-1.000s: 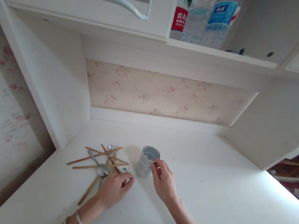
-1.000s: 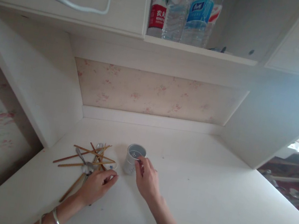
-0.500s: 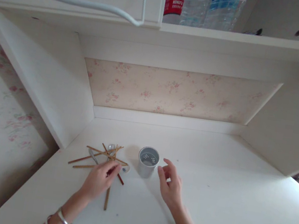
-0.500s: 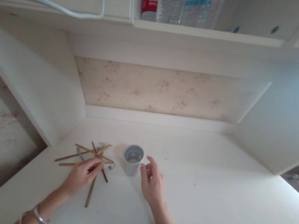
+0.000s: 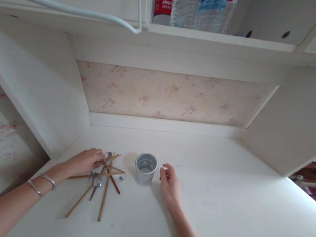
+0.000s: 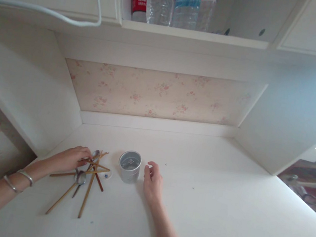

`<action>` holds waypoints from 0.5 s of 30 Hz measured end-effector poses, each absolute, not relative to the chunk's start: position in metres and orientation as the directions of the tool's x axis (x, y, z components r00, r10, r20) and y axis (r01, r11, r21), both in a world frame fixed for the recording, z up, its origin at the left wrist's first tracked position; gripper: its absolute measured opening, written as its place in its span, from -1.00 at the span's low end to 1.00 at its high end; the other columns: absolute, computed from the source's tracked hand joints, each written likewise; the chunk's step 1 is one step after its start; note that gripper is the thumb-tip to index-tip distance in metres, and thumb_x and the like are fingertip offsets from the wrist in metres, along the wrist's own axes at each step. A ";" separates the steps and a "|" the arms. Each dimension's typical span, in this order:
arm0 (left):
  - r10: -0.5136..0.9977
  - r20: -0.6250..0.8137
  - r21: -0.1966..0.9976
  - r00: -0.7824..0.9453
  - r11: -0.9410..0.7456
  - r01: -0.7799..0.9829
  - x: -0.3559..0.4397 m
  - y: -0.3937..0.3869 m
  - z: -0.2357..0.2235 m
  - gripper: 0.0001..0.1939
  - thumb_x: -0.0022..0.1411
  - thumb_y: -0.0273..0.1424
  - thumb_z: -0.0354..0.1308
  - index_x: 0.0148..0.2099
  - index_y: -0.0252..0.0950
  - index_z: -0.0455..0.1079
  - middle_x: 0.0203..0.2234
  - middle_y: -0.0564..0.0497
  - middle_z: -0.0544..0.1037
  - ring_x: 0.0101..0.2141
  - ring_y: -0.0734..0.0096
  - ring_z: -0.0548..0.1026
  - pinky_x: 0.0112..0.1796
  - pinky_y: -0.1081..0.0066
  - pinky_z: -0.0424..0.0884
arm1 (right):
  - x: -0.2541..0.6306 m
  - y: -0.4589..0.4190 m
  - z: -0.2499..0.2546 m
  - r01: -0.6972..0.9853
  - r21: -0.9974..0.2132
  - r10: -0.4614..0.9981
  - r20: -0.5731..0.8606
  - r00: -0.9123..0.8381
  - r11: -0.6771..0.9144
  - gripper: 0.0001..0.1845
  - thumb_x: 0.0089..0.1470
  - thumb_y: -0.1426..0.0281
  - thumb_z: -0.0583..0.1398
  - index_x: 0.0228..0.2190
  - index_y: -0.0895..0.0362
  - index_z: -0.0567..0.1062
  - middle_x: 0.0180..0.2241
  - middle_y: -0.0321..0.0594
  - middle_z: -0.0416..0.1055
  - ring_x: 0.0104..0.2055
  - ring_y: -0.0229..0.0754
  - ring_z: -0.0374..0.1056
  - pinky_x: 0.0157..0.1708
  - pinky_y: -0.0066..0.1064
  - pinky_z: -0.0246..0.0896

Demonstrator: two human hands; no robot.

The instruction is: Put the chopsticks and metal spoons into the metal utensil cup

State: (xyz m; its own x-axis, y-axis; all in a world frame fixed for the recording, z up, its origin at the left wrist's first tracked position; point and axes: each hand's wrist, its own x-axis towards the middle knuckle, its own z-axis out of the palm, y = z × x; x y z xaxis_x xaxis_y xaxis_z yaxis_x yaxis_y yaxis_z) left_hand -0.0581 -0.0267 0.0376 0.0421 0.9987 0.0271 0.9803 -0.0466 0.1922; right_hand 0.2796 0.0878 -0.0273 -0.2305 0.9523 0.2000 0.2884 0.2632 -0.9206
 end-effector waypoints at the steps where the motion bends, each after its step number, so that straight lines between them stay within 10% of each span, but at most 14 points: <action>1: 0.998 0.010 0.192 0.061 -0.062 0.980 -0.057 -0.025 0.037 -0.80 0.20 -0.32 0.02 -0.25 -0.17 0.47 -0.29 -0.02 0.50 -0.23 0.31 0.44 -0.17 0.41 0.29 | 0.280 0.088 -0.027 0.291 -0.921 0.953 0.194 -0.234 0.259 -0.64 0.16 0.11 0.01 -0.16 0.07 0.37 -0.54 -0.33 0.35 -0.50 -0.24 0.26 -0.45 -0.46 0.13; 9: 0.998 0.012 0.188 0.068 -0.069 0.980 -0.051 -0.012 0.050 -0.72 0.26 -0.30 -0.07 -0.23 -0.17 0.49 -0.31 -0.03 0.54 -0.24 0.30 0.46 -0.17 0.39 0.29 | 0.279 0.091 -0.026 0.289 -0.921 0.945 0.184 -0.270 0.262 -0.63 0.15 0.12 0.00 -0.18 0.09 0.40 -0.52 -0.29 0.38 -0.48 -0.23 0.28 -0.42 -0.45 0.13; 15: 0.941 0.339 0.183 -0.013 -0.052 0.982 -0.047 0.000 0.075 -0.64 0.30 -0.23 -0.12 -0.15 -0.24 0.47 -0.19 -0.07 0.53 -0.18 0.27 0.48 -0.08 0.31 0.34 | 0.278 0.091 -0.026 0.264 -0.924 0.940 0.203 -0.275 0.277 -0.60 0.15 0.11 0.00 -0.15 0.11 0.41 -0.52 -0.31 0.37 -0.49 -0.24 0.28 -0.43 -0.45 0.12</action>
